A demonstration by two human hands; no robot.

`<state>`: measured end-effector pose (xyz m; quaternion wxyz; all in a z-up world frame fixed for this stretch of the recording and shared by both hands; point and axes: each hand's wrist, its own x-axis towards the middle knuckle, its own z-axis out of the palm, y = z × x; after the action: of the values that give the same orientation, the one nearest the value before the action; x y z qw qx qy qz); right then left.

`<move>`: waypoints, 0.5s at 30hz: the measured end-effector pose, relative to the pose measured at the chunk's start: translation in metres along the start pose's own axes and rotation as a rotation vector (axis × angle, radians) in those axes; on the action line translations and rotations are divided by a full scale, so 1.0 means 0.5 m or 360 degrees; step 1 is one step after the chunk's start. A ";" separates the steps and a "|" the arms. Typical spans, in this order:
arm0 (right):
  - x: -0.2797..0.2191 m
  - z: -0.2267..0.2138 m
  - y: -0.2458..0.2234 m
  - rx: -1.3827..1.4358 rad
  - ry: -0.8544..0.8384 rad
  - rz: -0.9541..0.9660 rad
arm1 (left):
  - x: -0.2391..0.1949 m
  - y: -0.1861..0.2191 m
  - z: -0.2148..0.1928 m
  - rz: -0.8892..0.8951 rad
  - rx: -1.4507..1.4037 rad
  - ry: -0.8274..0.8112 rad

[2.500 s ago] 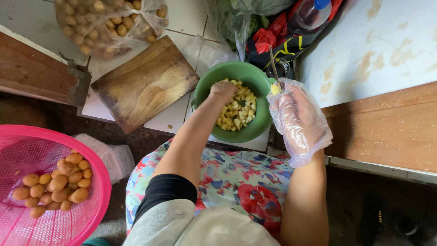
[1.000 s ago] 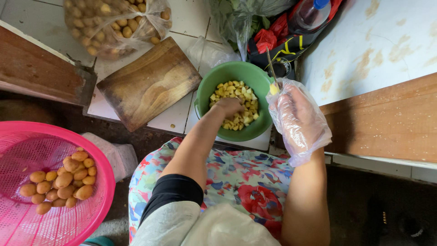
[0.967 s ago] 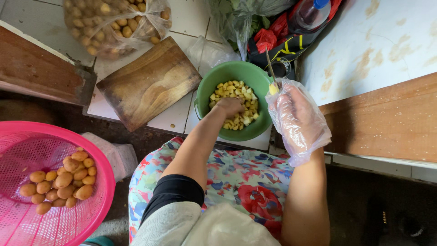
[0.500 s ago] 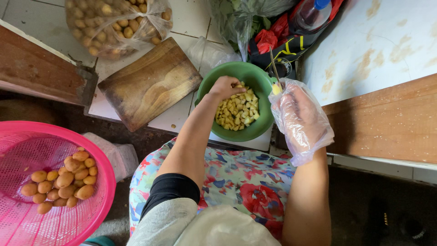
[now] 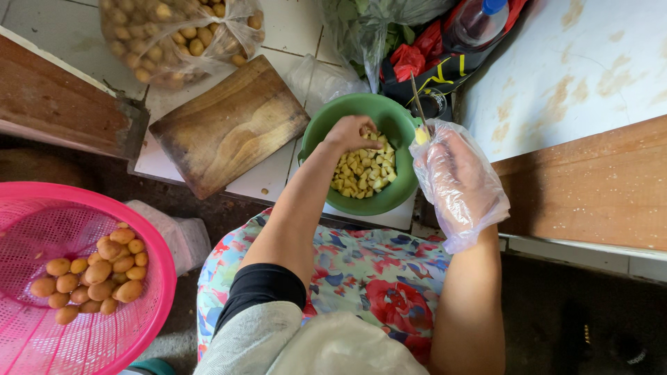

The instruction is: The person sits on the floor and cuts small round vegetables into pieces using a knife on a wooden cutting board. The cut pieces are placed into a green bowl. The person wears a plastic glove on the right hand while handling the knife.

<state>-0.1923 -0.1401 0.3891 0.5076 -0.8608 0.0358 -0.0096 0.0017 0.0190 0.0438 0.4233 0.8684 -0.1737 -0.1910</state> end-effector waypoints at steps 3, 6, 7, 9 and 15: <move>0.001 0.001 -0.003 0.0025 0.0003 0.0000 | -0.018 0.022 -0.011 0.0192 0.0256 0.0141; 0.002 0.003 -0.010 0.0098 0.0001 0.0014 | -0.040 0.031 0.015 0.0269 0.0657 0.0033; 0.000 0.003 -0.012 0.0107 -0.0005 0.0059 | -0.049 0.032 0.035 0.0216 0.0797 -0.0059; -0.001 0.006 -0.015 0.0073 -0.0006 0.0084 | -0.065 0.030 0.078 0.0053 0.0969 -0.0308; 0.000 0.005 -0.017 -0.0104 -0.0009 0.0010 | -0.072 0.006 0.128 0.0102 0.1001 -0.0245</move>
<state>-0.1920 -0.1338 0.3952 0.4793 -0.8769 0.0373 -0.0044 -0.0604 -0.0089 0.0165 0.1256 0.9337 -0.2829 -0.1798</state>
